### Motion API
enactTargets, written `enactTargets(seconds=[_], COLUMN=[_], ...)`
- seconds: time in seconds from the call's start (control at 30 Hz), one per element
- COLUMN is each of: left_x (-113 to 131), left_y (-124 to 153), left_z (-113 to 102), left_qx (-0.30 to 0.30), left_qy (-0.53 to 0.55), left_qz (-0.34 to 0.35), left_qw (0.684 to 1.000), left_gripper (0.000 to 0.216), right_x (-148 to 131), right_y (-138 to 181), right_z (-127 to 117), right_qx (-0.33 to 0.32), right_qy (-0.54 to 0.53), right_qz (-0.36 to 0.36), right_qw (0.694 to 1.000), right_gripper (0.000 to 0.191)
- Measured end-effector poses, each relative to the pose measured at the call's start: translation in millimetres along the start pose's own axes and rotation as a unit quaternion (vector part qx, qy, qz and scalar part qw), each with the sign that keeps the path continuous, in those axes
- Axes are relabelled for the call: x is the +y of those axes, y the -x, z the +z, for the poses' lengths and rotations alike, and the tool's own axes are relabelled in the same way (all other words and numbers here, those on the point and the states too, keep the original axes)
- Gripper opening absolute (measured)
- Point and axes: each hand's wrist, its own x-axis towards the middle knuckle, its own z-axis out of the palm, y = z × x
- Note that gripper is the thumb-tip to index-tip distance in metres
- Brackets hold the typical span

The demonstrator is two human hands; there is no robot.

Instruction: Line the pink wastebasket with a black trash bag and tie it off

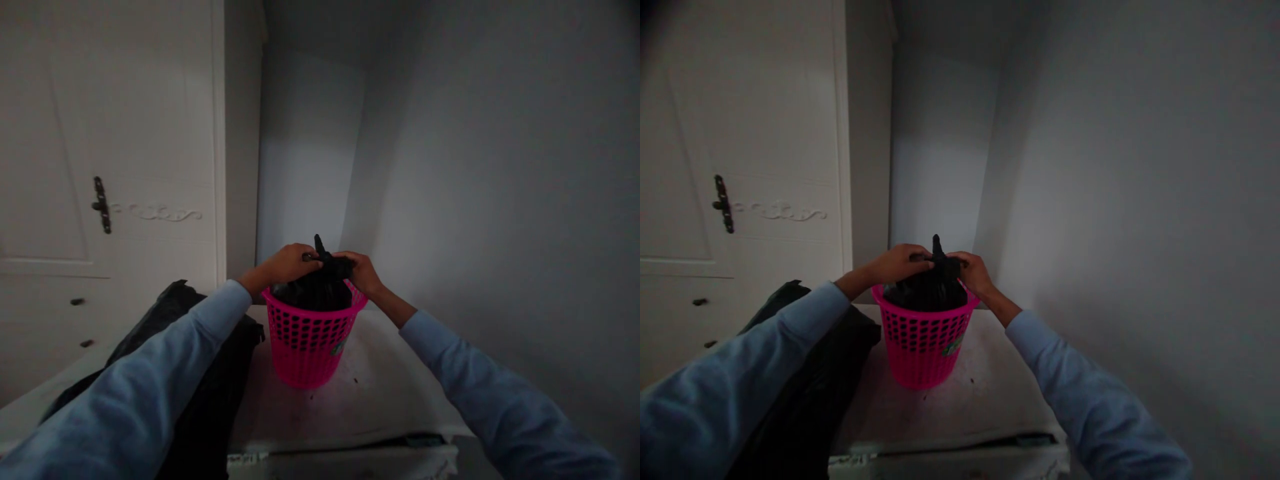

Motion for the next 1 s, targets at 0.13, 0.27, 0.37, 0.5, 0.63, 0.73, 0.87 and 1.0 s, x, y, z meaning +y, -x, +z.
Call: enactTargets(seconds=[0.13,0.27,0.37,0.5,0.63,0.73,0.87,1.0], left_x=[-17.2,-32.7,-47.4,-53.7,-32.0,-9.6,4.0,-9.2], left_y=[5.3,19.9,32.1,40.9,38.7,29.1,15.2,20.0], left_z=[1.3,-8.4,-19.0,-24.5,-14.0,-1.8,7.3,3.5], left_qx=[0.019,0.069,0.070,0.058,0.108,0.063,-0.009,0.047], left_qy=[0.104,0.067,0.070,0.040,-0.044,-0.149,-0.250,-0.179], left_qz=[-0.021,-0.019,-0.073,-0.114,-0.004,0.100,0.082,0.033], left_qw=[0.994,0.995,0.992,0.991,0.993,0.982,0.965,0.982], left_gripper=[0.037,0.020,0.028,0.031,0.070,0.078,0.054,0.033], right_x=[2.8,12.9,22.7,27.7,14.8,-1.5,-17.0,-19.3], right_y=[5.0,8.8,15.2,24.9,24.0,16.4,4.4,-2.1], right_z=[-8.5,-30.6,-53.7,-73.4,-69.0,-52.0,-27.1,-26.6], right_qx=[-0.006,0.030,0.068,0.084,0.079,0.018,-0.067,-0.028], right_qy=[0.016,0.039,0.051,0.085,0.149,0.235,0.341,0.286], right_qz=[0.016,0.045,0.061,0.076,0.007,-0.061,-0.072,-0.073], right_qw=[1.000,0.998,0.994,0.990,0.986,0.970,0.935,0.955], right_gripper=[0.029,0.035,0.037,0.038,0.045,0.062,0.068,0.027])
